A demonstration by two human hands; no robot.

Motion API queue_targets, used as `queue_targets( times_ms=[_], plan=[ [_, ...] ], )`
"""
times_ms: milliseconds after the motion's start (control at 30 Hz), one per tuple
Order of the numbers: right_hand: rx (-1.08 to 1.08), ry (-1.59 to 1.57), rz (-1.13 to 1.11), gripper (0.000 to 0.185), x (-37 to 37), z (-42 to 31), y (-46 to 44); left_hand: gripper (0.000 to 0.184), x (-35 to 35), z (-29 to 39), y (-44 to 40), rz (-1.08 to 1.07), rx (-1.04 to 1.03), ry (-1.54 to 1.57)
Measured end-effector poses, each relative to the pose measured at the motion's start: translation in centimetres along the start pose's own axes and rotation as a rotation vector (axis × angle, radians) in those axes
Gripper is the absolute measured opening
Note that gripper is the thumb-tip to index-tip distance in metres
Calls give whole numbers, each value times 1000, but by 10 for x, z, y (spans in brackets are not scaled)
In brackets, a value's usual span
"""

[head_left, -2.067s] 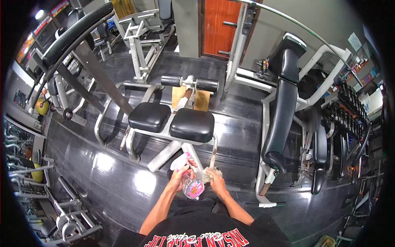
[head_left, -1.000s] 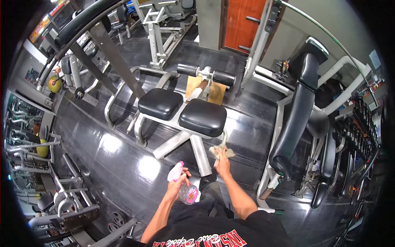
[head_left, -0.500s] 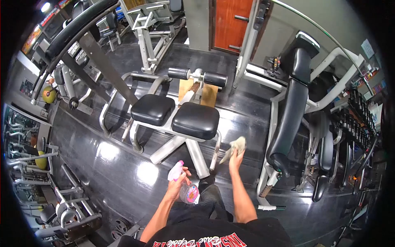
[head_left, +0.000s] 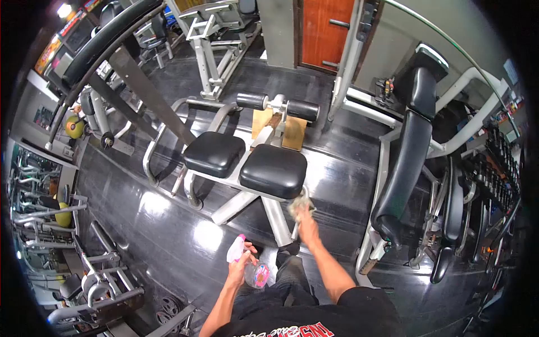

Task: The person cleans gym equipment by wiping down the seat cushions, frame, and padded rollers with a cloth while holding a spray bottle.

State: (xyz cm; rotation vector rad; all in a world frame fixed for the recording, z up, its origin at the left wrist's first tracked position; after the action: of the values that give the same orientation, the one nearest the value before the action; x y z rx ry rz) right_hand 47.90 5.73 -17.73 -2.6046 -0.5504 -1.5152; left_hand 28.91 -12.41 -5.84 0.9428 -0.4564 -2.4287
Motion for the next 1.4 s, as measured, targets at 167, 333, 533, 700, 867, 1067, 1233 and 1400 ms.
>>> queue_targets(
  times_ms=[167,333,533,700,867,1067,1233,1400],
  plan=[
    [49,-106,-178,48,-10,-12,84,32,-13,8,-16,-85,-21,-64],
    [-489,-354,10,32,24,72,45,32,-14,12,-17,-100,-7,-90],
    [-472,-242,125,45,2,66,-50,32,-1,5,-11,-74,33,-119],
    [-233,-182,166,55,-5,12,0,32,-4,6,-14,-137,24,-151],
    [-204,-184,18,51,-11,-15,102,31,-16,11,-25,-142,46,-72],
    [-509,-245,-8,32,-3,33,118,30,-15,30,-35,-261,29,-128],
    [-523,-150,246,39,34,27,67,31,13,63,-42,-306,-2,-105],
    [-556,45,146,51,-13,-22,68,31,55,117,-40,-352,-45,-104]
  ],
)
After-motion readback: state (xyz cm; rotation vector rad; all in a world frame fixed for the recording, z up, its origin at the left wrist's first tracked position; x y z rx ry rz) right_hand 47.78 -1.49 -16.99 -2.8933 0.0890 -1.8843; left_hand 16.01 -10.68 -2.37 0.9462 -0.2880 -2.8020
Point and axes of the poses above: each hand's wrist, its own y-axis away from the middle knuckle, its own x-axis out of the back of the hand, z = x × y, the point moved 10 cm from there along -y, towards the middle knuckle, and after that the axes turned 13 degrees about y, right-handed, at the moved point
